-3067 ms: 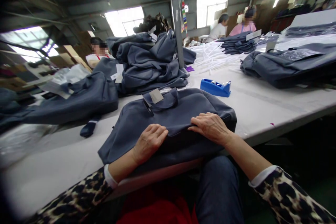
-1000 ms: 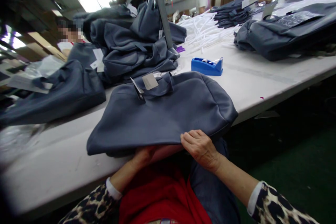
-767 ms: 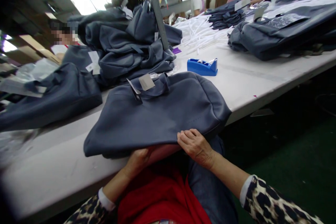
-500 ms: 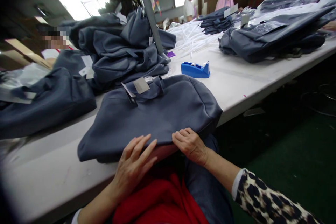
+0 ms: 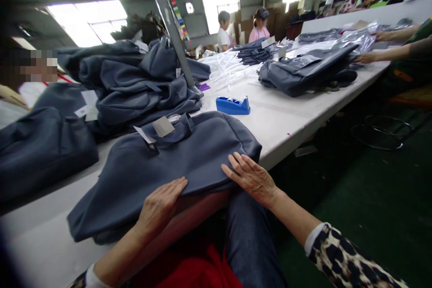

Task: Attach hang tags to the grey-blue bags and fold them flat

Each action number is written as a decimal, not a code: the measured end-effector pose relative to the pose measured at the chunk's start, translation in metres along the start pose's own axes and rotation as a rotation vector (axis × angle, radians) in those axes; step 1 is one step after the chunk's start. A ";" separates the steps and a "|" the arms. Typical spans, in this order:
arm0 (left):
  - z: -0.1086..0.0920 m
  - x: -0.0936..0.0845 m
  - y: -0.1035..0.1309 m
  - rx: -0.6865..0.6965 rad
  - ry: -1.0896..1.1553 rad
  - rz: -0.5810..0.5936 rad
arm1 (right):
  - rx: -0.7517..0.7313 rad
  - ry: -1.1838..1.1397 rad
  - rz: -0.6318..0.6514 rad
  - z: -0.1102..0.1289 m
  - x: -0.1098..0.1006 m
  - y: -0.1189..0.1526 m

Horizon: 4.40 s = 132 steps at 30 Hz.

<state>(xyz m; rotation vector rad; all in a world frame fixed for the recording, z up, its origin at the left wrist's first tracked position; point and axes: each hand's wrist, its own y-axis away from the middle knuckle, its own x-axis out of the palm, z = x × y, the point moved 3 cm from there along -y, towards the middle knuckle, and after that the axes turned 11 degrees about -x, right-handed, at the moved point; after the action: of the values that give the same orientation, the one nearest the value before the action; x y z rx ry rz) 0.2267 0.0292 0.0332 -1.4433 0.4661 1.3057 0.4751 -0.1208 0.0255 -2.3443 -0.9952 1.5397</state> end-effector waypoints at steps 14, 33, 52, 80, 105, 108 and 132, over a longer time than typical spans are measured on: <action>-0.023 -0.048 -0.050 -0.074 0.056 -0.138 | -0.113 -0.167 -0.121 -0.002 -0.063 -0.101; 0.044 -0.099 0.003 -0.086 0.444 -0.134 | 0.746 -1.407 -0.506 -0.063 -0.036 -0.058; 0.158 -0.210 0.016 -0.593 0.375 -0.353 | 0.576 -1.601 -0.401 -0.015 -0.041 -0.124; 0.116 -0.181 -0.062 -0.376 0.681 -0.244 | -0.062 -0.336 -0.536 -0.047 -0.140 -0.145; 0.113 -0.164 -0.041 -0.274 0.714 -0.110 | 0.007 -0.655 -0.352 -0.006 -0.149 -0.099; 0.115 -0.165 -0.042 -0.263 0.701 -0.108 | -0.028 -0.626 -0.474 -0.003 -0.147 -0.098; 0.074 -0.183 -0.056 -0.147 0.468 0.112 | -0.023 -0.822 -0.045 -0.015 -0.156 -0.113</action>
<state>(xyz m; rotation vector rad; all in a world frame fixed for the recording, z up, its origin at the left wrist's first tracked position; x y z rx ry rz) 0.1811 0.0481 0.2329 -1.8782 0.7796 1.1007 0.4005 -0.1261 0.2032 -1.6512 -1.1760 2.5417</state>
